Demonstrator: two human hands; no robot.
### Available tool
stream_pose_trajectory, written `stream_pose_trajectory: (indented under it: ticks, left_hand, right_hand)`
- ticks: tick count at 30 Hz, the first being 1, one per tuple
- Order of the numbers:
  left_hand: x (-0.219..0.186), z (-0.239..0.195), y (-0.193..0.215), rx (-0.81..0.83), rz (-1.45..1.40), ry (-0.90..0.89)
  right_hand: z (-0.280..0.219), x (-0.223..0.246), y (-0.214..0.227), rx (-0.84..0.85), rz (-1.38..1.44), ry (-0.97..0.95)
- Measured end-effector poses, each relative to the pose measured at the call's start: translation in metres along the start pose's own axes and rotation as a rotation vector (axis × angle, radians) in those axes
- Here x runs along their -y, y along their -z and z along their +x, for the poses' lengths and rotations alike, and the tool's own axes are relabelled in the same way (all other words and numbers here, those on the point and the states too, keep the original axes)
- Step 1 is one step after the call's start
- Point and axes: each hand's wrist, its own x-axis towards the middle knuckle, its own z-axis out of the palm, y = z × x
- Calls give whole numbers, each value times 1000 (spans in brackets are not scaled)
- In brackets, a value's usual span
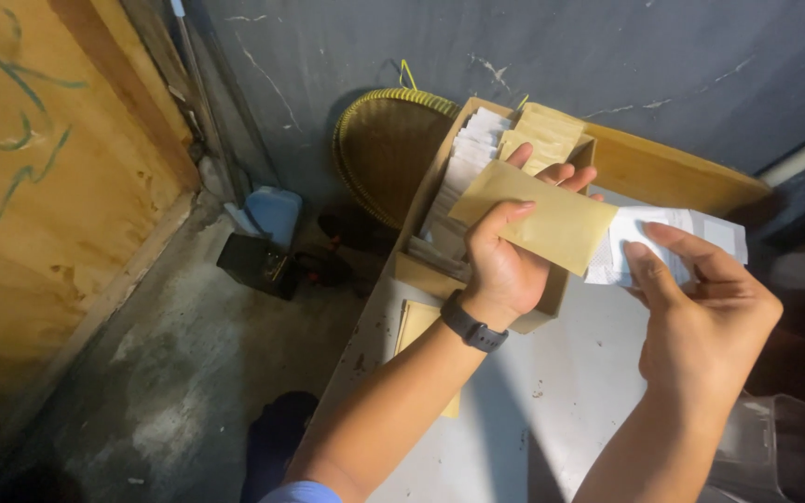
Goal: The person places small white packets inside larger paper envelopes by hand, then organizes the filled envelopes in a cardboard box.
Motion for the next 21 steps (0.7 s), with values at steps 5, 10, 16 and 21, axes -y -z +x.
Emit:
stream_pose_trajectory:
  ticks: [5, 10, 16, 21]
  left_hand:
    - [0, -3, 1, 28, 71, -25]
    - [0, -3, 0, -2, 132, -46]
    - [-3, -2, -5, -104, 147, -51]
    - [-5, -2, -9, -144, 110, -10]
  right_hand:
    - [5, -3, 3, -10, 7, -144]
    - [9, -6, 9, 74, 27, -114]
    - [4, 5, 10, 216, -90, -80]
    - [-1, 12, 2, 180, -184, -10]
